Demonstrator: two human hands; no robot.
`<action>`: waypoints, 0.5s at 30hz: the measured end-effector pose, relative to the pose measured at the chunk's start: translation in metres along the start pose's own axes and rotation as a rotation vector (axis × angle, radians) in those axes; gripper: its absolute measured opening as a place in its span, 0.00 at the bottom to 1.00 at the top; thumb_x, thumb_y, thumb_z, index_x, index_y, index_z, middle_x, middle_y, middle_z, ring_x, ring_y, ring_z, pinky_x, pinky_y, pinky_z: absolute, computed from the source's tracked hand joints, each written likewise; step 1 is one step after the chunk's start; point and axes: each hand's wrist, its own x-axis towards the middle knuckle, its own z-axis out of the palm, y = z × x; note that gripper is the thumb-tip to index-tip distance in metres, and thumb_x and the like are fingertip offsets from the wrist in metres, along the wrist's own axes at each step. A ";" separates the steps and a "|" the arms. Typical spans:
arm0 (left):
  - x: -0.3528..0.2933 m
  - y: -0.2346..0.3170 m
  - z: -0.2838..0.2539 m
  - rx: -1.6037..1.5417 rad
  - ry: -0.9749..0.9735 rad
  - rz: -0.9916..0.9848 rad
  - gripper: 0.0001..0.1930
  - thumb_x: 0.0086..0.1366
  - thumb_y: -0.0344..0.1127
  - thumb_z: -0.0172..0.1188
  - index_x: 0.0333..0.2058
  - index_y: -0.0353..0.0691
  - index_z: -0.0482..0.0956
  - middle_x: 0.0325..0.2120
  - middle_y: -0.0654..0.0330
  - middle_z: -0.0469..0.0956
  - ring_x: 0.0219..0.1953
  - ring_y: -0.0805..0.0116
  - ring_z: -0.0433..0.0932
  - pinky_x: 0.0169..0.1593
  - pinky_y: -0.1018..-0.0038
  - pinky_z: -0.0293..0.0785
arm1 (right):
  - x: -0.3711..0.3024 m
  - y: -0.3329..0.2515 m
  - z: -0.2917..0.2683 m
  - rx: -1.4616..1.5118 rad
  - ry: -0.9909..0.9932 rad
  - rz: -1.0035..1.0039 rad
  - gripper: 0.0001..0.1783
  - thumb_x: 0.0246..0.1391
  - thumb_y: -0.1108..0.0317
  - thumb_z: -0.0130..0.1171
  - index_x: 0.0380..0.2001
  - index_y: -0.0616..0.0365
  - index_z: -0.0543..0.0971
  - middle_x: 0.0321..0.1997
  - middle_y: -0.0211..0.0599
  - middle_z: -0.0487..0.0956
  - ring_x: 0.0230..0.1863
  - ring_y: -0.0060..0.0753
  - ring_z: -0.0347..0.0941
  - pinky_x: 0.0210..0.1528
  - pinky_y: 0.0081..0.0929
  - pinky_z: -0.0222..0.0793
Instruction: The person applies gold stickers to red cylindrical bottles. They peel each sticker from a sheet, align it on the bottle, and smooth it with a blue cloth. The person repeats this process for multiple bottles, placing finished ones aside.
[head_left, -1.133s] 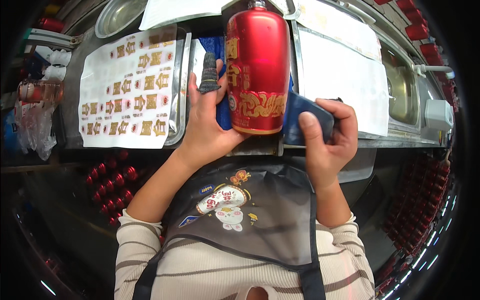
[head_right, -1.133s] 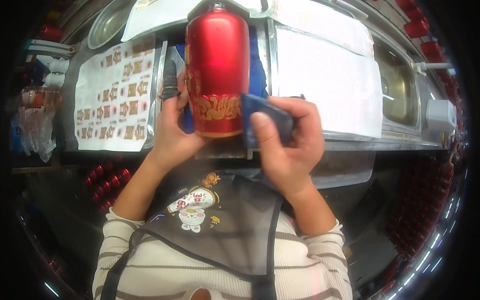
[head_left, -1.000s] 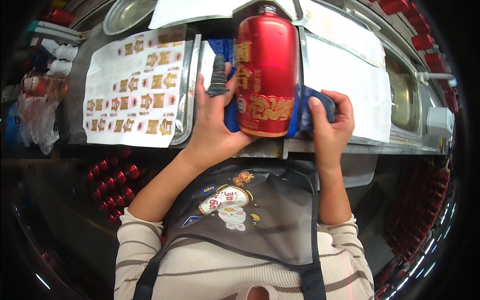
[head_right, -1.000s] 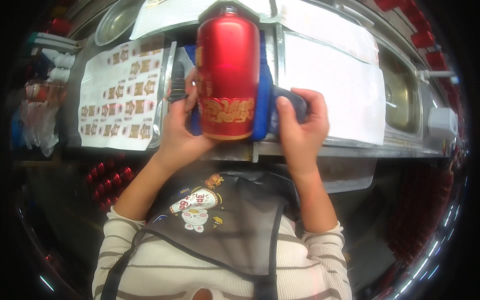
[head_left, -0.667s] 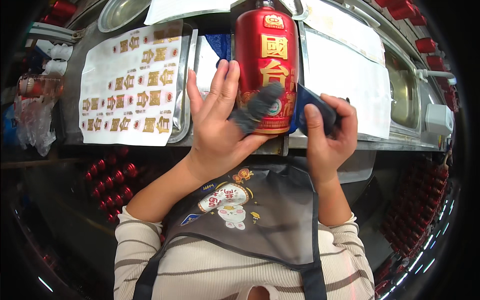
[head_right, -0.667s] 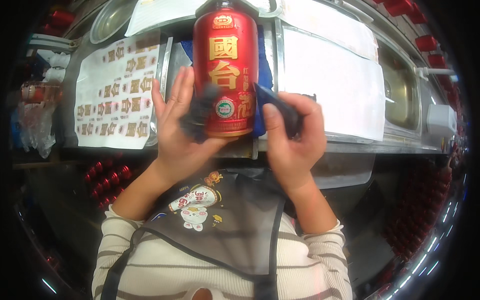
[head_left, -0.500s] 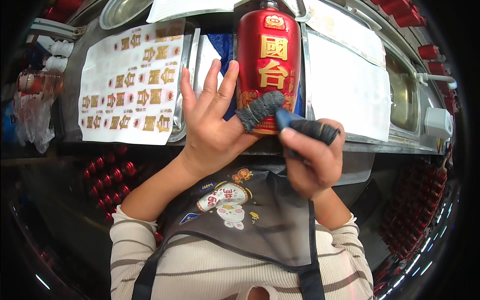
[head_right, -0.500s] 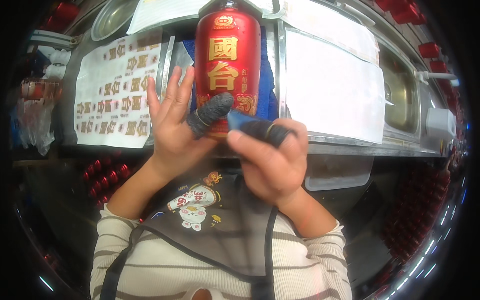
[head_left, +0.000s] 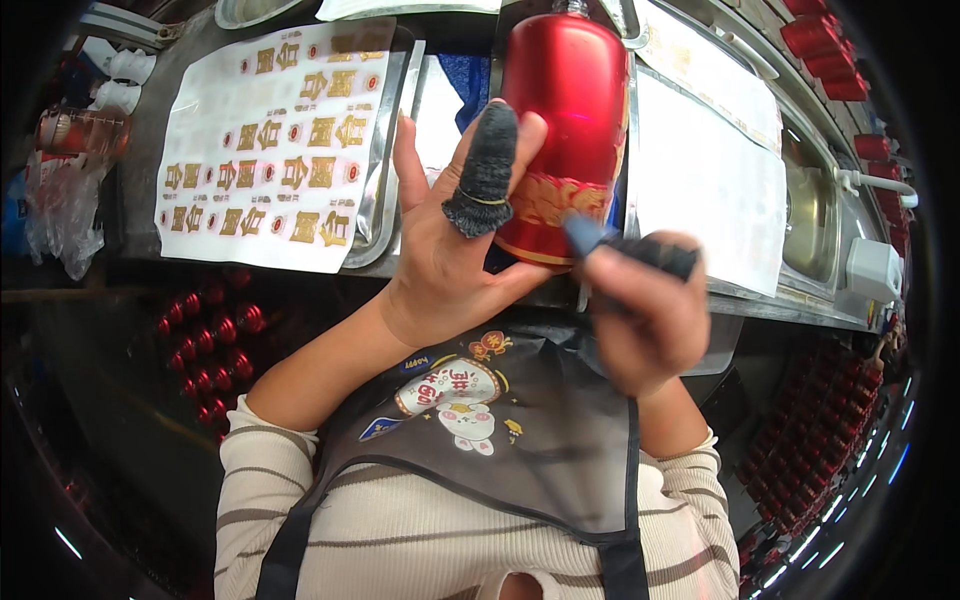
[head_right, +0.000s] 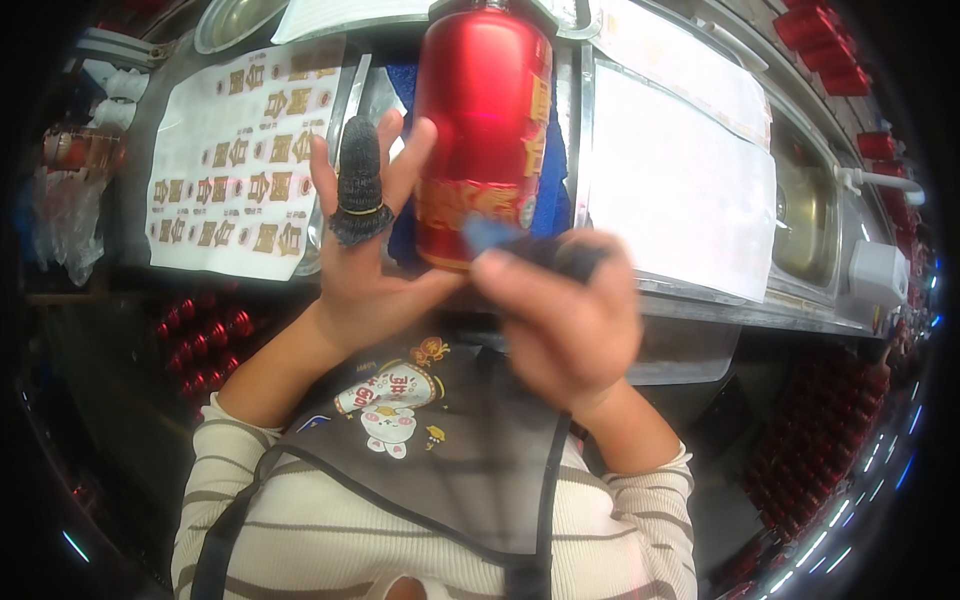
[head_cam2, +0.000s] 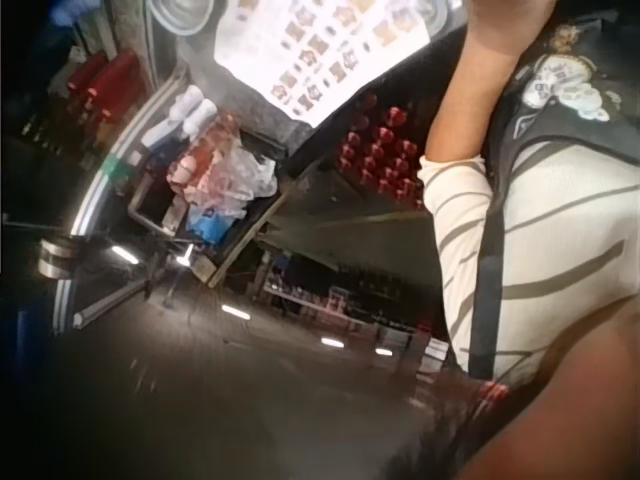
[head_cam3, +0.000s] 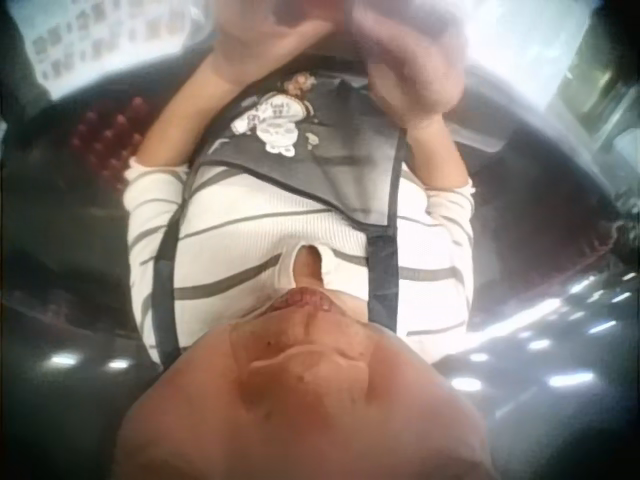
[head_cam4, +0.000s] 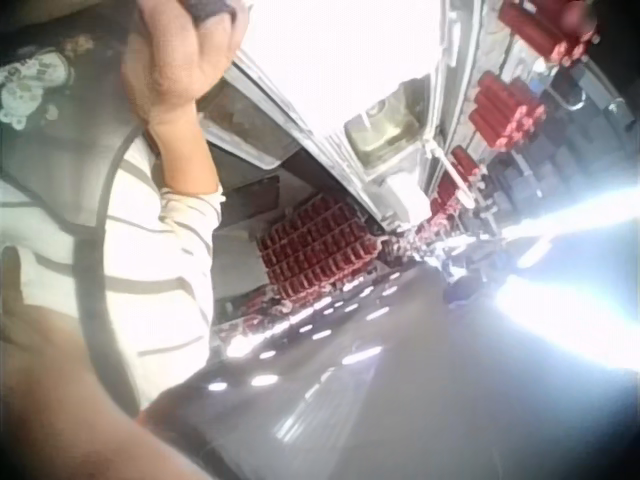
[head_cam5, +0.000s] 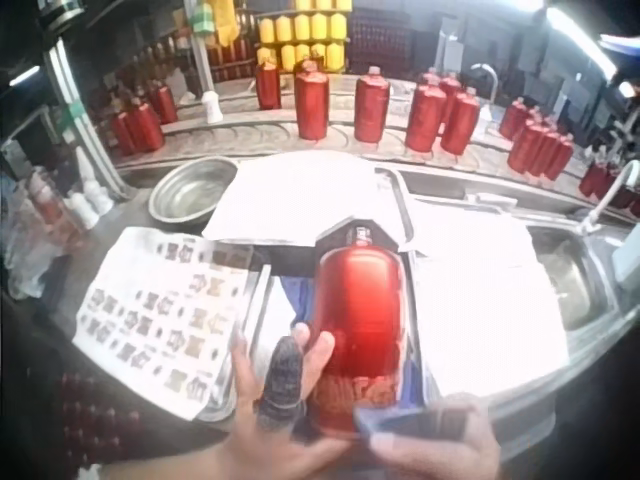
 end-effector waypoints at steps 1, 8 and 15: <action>-0.001 -0.005 0.003 0.030 -0.026 -0.009 0.45 0.47 0.37 0.75 0.63 0.34 0.63 0.63 0.55 0.69 0.65 0.54 0.69 0.71 0.42 0.33 | 0.002 -0.009 -0.004 0.056 -0.061 0.021 0.23 0.34 0.85 0.69 0.39 0.54 0.85 0.35 0.36 0.80 0.31 0.39 0.74 0.37 0.29 0.72; 0.016 -0.009 0.007 0.038 -0.039 0.187 0.41 0.48 0.35 0.73 0.62 0.35 0.65 0.62 0.55 0.71 0.64 0.55 0.69 0.72 0.47 0.32 | 0.015 -0.007 0.000 -0.010 -0.134 -0.161 0.27 0.31 0.84 0.69 0.40 0.51 0.85 0.34 0.34 0.80 0.32 0.39 0.73 0.36 0.31 0.72; 0.005 -0.016 0.020 0.108 0.038 0.094 0.46 0.53 0.46 0.72 0.65 0.35 0.57 0.65 0.55 0.67 0.68 0.58 0.64 0.72 0.48 0.22 | 0.029 -0.003 0.011 -0.156 -0.109 -0.303 0.23 0.29 0.72 0.65 0.38 0.53 0.85 0.32 0.29 0.74 0.37 0.37 0.72 0.35 0.32 0.69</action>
